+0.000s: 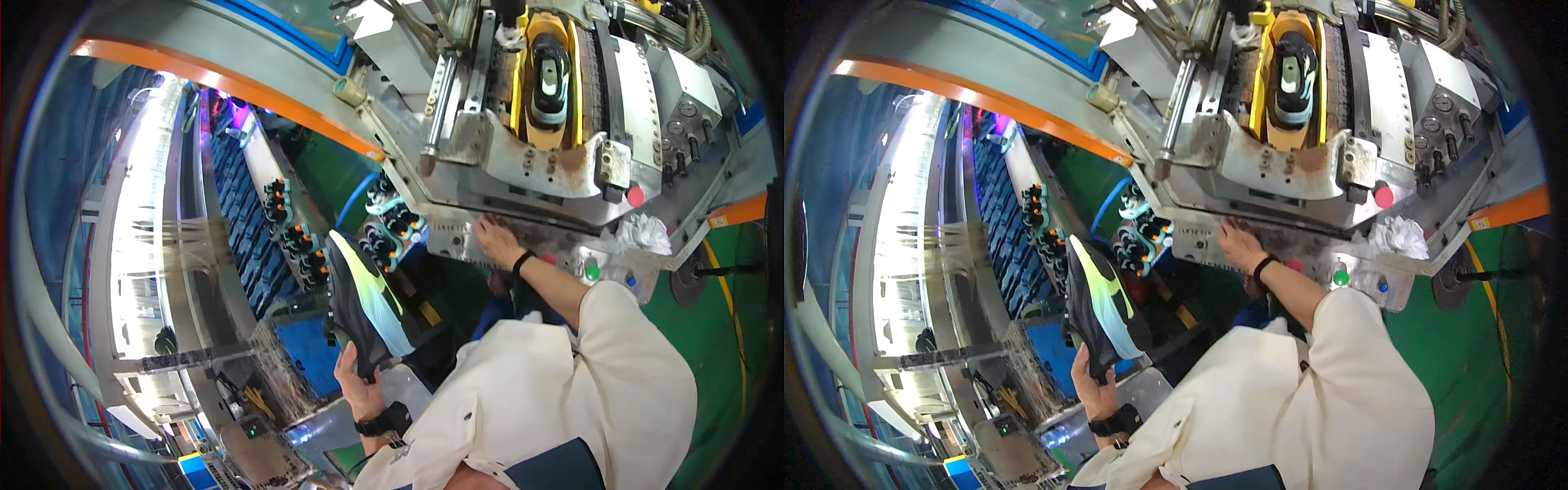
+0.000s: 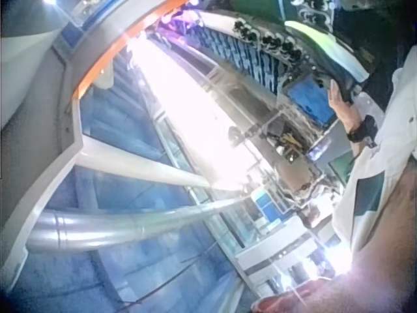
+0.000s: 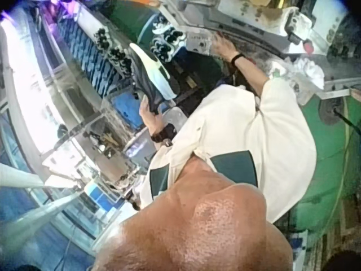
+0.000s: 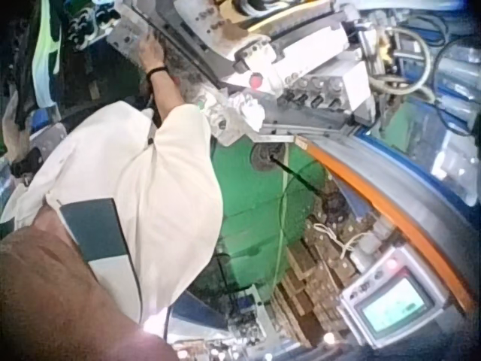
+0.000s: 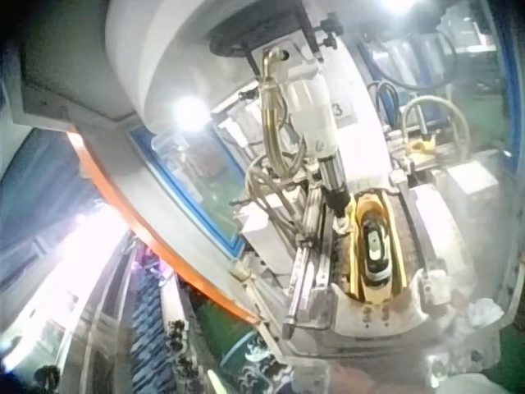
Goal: Operate a shoe-lasting machine to bond shoe uppers and soles.
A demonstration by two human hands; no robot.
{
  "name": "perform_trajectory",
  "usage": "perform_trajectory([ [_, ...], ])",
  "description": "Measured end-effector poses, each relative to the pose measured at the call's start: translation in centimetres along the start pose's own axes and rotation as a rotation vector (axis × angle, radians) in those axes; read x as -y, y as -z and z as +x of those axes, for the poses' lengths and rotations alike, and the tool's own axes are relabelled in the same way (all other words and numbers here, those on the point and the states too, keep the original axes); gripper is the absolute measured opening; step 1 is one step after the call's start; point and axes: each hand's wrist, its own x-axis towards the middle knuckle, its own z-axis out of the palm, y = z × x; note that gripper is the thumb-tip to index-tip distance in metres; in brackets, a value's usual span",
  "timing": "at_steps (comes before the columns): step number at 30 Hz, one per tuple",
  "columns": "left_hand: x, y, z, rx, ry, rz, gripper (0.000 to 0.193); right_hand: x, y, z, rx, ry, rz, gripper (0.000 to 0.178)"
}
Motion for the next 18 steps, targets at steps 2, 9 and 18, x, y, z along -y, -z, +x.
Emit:
perform_trajectory([
  [2,0.0,0.1,-0.3,-0.051,0.083,-0.082,0.033,0.0,3.3,1.4,0.169,-0.145,0.178,0.028],
  [9,1.5,3.7,2.2,0.061,0.154,-0.264,0.067,-5.3,29.0,14.8,-0.473,0.043,0.382,0.016],
  [18,4.9,6.1,0.6,-0.141,0.058,-0.321,0.046,-17.1,35.4,22.7,-0.312,-0.286,0.067,0.023],
])
